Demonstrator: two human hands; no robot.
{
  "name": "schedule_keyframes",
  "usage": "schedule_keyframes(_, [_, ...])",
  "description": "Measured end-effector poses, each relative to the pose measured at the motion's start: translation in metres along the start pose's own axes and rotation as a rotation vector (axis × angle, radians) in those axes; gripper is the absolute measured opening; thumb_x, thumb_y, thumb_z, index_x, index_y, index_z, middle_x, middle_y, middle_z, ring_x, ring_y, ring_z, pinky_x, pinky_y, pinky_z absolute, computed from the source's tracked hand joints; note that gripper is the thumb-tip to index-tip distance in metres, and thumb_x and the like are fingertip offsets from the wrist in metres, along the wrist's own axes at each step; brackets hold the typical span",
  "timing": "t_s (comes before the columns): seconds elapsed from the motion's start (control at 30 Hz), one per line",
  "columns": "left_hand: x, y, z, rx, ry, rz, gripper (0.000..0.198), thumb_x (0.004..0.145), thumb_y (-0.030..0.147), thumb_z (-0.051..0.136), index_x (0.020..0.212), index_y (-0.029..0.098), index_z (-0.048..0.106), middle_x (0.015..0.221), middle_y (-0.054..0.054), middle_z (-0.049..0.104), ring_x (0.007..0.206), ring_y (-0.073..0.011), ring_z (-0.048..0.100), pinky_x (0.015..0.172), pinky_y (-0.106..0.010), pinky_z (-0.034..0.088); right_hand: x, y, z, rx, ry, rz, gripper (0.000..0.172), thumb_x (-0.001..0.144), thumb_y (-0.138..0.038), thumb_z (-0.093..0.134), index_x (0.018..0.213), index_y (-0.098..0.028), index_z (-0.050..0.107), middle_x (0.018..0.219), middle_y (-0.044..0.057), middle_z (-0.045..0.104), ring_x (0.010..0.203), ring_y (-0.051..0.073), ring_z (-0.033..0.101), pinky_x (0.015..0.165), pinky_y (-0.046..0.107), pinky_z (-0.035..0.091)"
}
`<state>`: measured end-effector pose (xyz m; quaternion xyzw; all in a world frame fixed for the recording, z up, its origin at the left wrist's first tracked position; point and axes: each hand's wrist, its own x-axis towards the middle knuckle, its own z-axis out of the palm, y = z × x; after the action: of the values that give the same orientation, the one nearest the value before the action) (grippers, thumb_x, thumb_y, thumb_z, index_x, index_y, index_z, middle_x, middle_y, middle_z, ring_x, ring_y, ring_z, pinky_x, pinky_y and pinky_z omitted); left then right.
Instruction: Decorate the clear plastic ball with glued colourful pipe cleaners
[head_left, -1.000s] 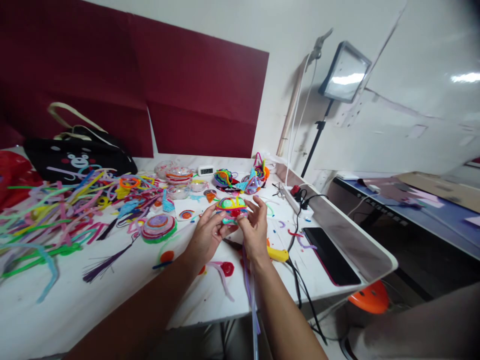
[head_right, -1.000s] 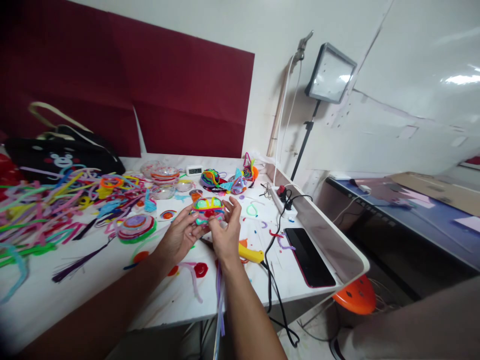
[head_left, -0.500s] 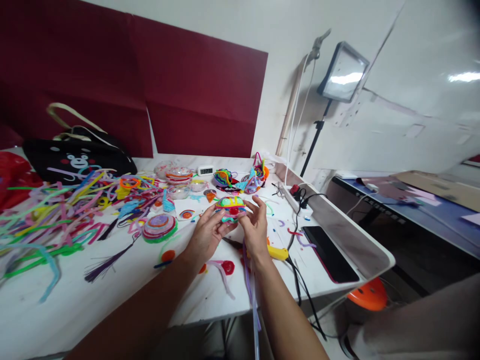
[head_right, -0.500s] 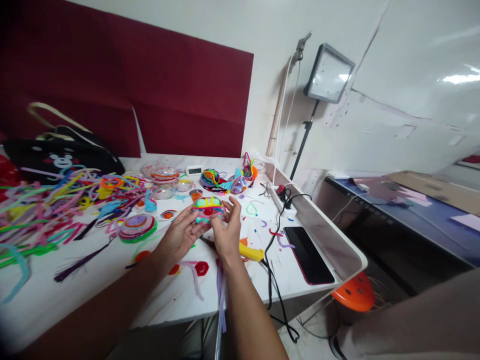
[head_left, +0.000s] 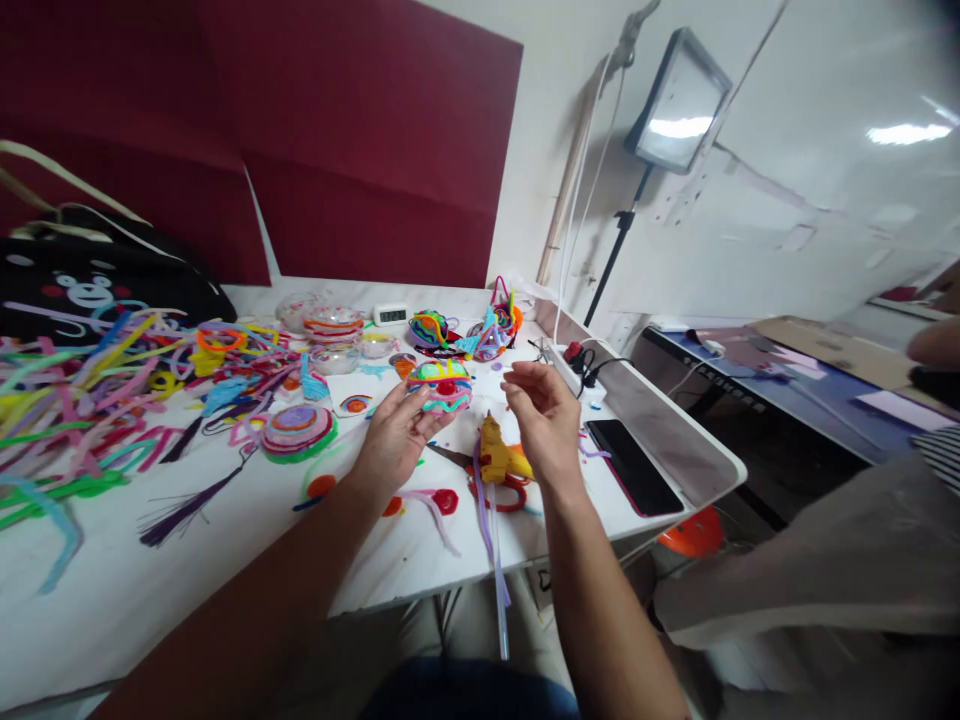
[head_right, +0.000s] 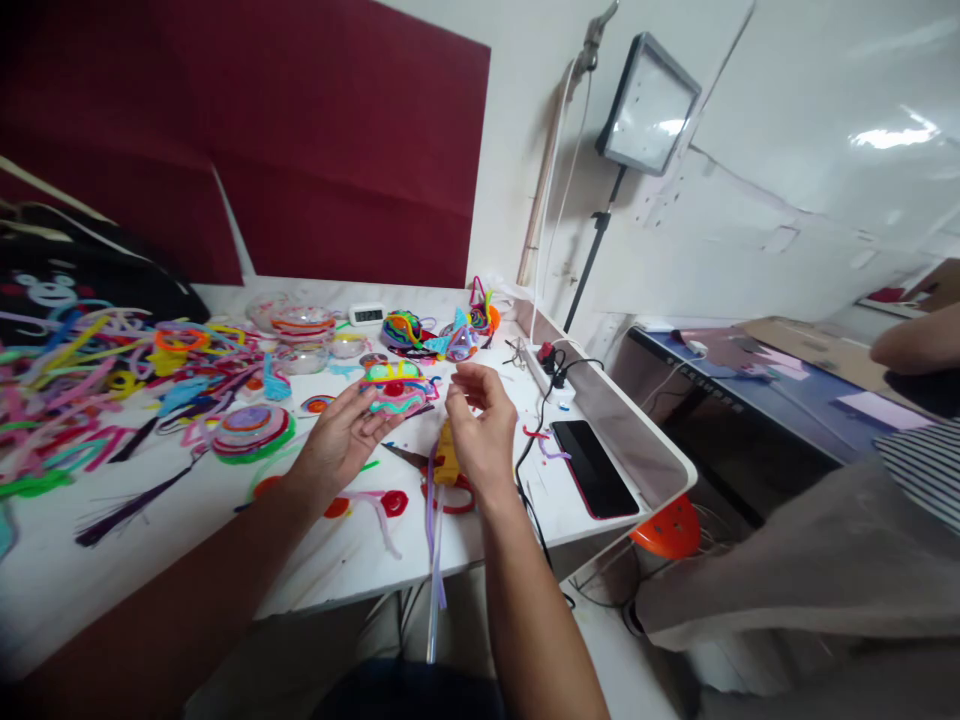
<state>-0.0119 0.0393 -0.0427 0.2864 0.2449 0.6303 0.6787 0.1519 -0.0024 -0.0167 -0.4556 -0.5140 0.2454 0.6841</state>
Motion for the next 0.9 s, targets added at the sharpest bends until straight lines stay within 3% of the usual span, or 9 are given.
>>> schedule_keyframes(0.2, [0.000,0.002,0.004,-0.022,0.058,0.003,0.025,0.071,0.007,0.077,0.080,0.018,0.056,0.058,0.010,0.056,0.041,-0.0028,0.045,0.072,-0.034,0.064,-0.039,-0.017,-0.049,-0.567,-0.603,0.051,0.010,0.087,-0.019,0.055,0.090,-0.019,0.065,0.080,0.002,0.069,0.072,0.016,0.064,0.067,0.027,0.045])
schedule_keyframes(0.3, [0.001,0.002,0.002,-0.023,0.051,0.010,0.023,0.072,0.007,0.076,0.078,0.018,0.056,0.057,0.010,0.055,0.040,-0.0025,0.043,0.072,-0.034,0.064,-0.062,-0.016,-0.052,-0.812,-0.701,0.074,0.020,0.088,-0.023,0.059,0.107,-0.018,0.063,0.086,0.004,0.071,0.076,0.020,0.066,0.067,0.029,0.042])
schedule_keyframes(0.4, [0.003,0.000,-0.001,-0.017,0.022,0.021,0.021,0.073,0.008,0.075,0.081,0.018,0.059,0.058,0.010,0.055,0.039,-0.0019,0.042,0.074,-0.033,0.064,-0.075,-0.012,-0.046,-0.930,-0.727,0.088,0.033,0.086,-0.020,0.059,0.119,-0.017,0.057,0.092,0.007,0.072,0.080,0.022,0.067,0.067,0.029,0.041])
schedule_keyframes(0.7, [0.002,0.003,0.005,-0.014,0.123,0.010,0.021,0.075,0.004,0.071,0.082,0.019,0.057,0.055,0.010,0.055,0.040,-0.0039,0.046,0.074,-0.036,0.064,-0.077,-0.006,-0.040,-1.158,-0.691,0.126,0.039,0.085,-0.021,0.054,0.124,-0.017,0.051,0.087,0.007,0.076,0.077,0.026,0.072,0.060,0.030,0.035])
schedule_keyframes(0.9, [0.004,0.001,0.002,-0.004,0.081,0.018,0.021,0.073,0.006,0.073,0.083,0.019,0.059,0.066,0.006,0.063,0.050,-0.0068,0.058,0.071,-0.032,0.064,-0.077,-0.005,-0.049,-1.295,-0.512,0.023,0.029,0.086,-0.016,0.051,0.113,-0.020,0.056,0.087,0.007,0.073,0.072,0.023,0.069,0.058,0.029,0.035])
